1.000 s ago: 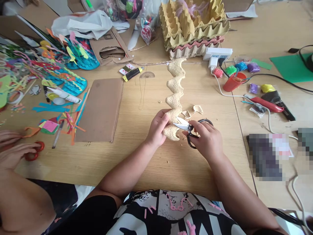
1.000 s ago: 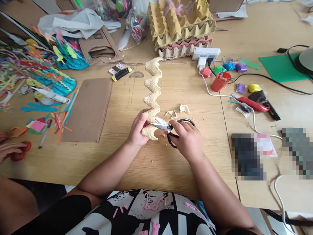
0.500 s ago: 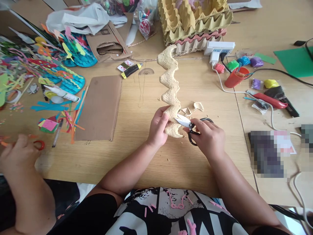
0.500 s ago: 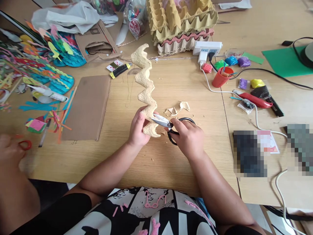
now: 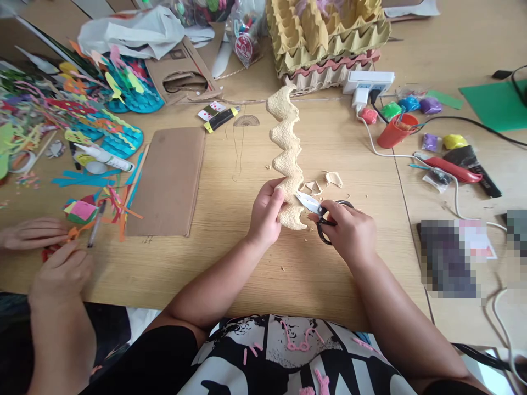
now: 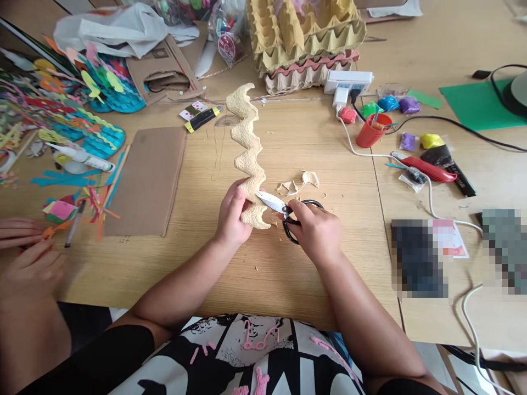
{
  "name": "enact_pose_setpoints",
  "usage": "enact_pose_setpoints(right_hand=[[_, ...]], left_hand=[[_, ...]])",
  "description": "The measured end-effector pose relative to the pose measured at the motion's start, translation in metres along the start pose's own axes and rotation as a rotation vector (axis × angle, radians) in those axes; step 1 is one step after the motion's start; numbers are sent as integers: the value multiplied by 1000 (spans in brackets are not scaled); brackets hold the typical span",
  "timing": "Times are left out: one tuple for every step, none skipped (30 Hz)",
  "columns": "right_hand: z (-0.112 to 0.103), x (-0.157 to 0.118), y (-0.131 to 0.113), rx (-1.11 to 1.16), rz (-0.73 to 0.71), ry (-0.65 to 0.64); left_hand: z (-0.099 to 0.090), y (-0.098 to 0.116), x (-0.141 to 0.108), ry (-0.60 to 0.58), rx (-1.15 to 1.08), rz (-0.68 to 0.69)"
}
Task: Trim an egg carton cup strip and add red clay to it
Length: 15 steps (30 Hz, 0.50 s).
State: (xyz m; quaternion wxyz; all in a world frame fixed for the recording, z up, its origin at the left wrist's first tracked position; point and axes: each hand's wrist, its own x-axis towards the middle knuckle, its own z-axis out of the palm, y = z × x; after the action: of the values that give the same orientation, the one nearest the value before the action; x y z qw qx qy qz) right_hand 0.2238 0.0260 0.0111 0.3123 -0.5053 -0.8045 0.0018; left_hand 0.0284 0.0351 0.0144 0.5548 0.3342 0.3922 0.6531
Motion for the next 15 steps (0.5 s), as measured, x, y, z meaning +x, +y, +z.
enact_pose_setpoints(right_hand=[[0, 0, 0, 7, 8, -8], [0, 0, 0, 17, 20, -14], [0, 0, 0, 31, 39, -20], [0, 0, 0, 51, 68, -25], [0, 1, -1, 79, 107, -28], [0, 1, -1, 116, 156, -30], [0, 1, -1, 166, 213, -36], [-1, 2, -2, 231, 274, -52], [-1, 2, -3, 314, 331, -77], [-1, 3, -4, 417, 380, -112], [-1, 3, -5, 538, 412, -155], [-1, 3, -6, 669, 427, -199], [-1, 3, -8, 796, 428, -233], [0, 3, -10, 909, 424, -255], [0, 3, -12, 999, 425, -263]], left_hand=[[0, 0, 1, 11, 4, 8], [-1, 0, 1, 23, 8, 15], [-1, -1, 2, 36, 11, 19], [-2, -1, 3, 48, 13, 19], [-2, -1, 3, 56, 12, 15], [-2, -1, 4, 63, 8, 9], [-2, -1, 4, 65, 4, 3], [-3, -1, 4, 65, 1, -2], [-3, -1, 4, 65, 1, -5], [-3, -2, 4, 65, 7, -5], [-3, -2, 4, 66, 19, -4], [-4, -3, 4, 67, 37, -2], [-5, -4, 3, 65, 57, 0], [-6, -6, 2, 60, 77, 2], [-7, -7, 2, 49, 96, 3]])
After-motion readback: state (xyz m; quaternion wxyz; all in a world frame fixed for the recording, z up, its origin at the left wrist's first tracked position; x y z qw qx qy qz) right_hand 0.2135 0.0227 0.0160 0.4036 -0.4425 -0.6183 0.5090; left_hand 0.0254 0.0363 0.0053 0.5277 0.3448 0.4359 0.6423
